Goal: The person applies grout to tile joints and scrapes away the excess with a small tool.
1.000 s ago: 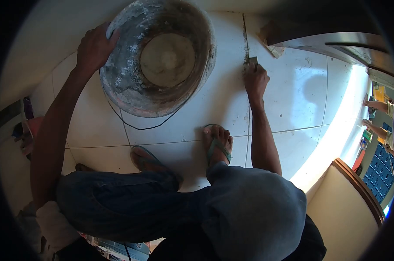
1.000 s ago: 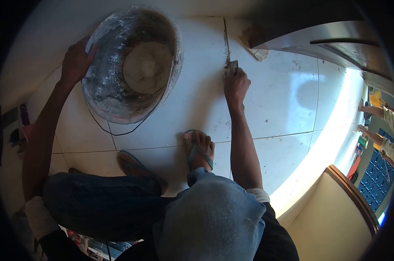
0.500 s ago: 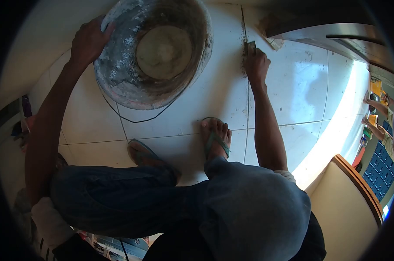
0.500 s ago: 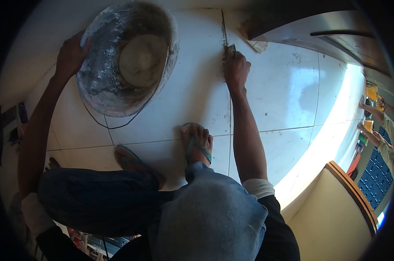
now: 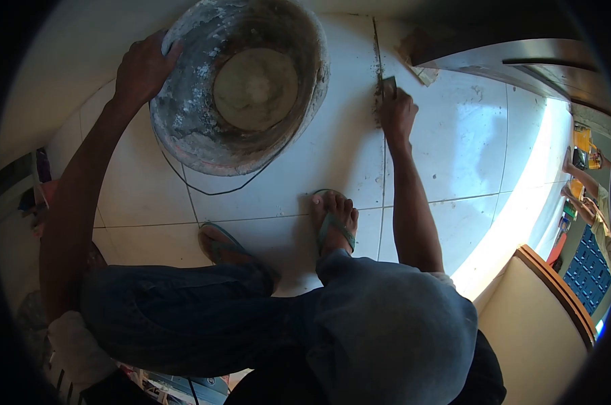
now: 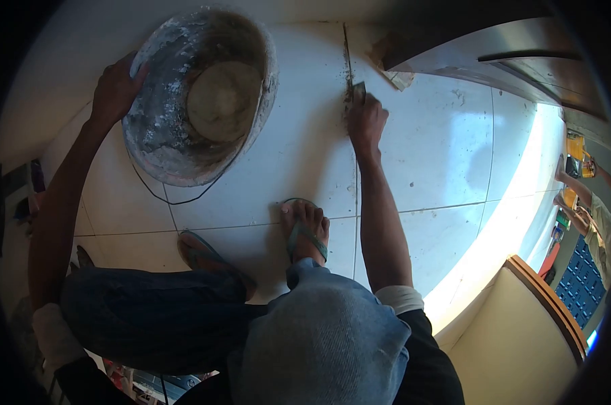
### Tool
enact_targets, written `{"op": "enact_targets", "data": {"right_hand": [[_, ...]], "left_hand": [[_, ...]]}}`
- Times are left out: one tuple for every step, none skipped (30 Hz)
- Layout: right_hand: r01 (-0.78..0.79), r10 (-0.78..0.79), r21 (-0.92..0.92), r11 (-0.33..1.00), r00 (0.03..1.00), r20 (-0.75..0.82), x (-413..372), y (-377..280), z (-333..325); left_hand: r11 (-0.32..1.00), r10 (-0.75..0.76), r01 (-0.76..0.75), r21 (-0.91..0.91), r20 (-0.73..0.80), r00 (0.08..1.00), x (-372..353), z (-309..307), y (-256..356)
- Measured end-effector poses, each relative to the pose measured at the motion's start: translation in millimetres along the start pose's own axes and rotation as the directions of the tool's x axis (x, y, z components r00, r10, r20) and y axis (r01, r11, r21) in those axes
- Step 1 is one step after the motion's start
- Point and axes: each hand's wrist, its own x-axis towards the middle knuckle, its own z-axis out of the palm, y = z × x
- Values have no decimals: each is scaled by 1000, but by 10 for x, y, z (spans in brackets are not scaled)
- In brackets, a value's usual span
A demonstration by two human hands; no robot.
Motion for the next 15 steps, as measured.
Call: {"op": "enact_targets", "data": {"right_hand": [[67, -68, -40, 997, 997, -27, 152, -58, 57], [-119, 116, 23, 993, 987, 115, 249, -88, -40], [-66, 65, 2, 998, 996, 68, 201, -52, -29], [-2, 3, -19, 1000, 1000, 17, 190, -72, -34], [3, -2, -14, 1000, 1000, 8, 192, -84, -74], [-76, 72, 55, 996, 994, 83, 141, -68, -145], [-154, 134, 114, 982, 978, 161, 157, -93, -211], [-147, 127, 109, 983, 978, 166, 217, -139, -235], [-260, 210, 264, 929, 957, 202, 257, -193, -227], [-370, 289, 410, 834, 925, 248, 298, -230, -172], [-400, 247, 631, 664, 915, 320, 472, -159, -8], [-401, 249, 632, 663, 915, 318, 595, -138, 102], [-438, 291, 602, 668, 898, 331, 752, -164, 215], [-475, 331, 571, 670, 879, 343, 911, -176, 335], [-448, 326, 447, 775, 888, 324, 1016, -160, 428]], "left_hand": [[999, 33, -33, 30, 6, 999, -17, 8, -14], [999, 39, -39, 34, 11, 999, -22, -9, -11], [1000, 25, -25, 2, 7, 1000, -24, -13, 18], [1000, 4, -4, -30, -6, 1000, -16, -23, 35], [1000, 4, -4, -27, -17, 1000, -8, -32, 25], [999, 11, -12, -30, -39, 999, -34, -8, 14], [999, 13, -15, -37, -62, 998, -42, 2, 28], [999, 4, -6, -42, -61, 998, -42, 8, 33], [1000, 4, -5, -24, -34, 999, -50, 4, 31], [1000, 10, -10, 1, -9, 1000, -52, -25, 35], [1000, 12, -12, 6, -8, 1000, -49, -47, 43], [1000, 1, -1, -6, 27, 1000, -50, -65, 65], [1000, -13, 14, -18, 57, 998, -41, -89, 80], [1000, -18, 19, -16, 50, 999, -43, -107, 93], [1000, -11, 12, -27, 28, 1000, -62, -105, 105]]}}
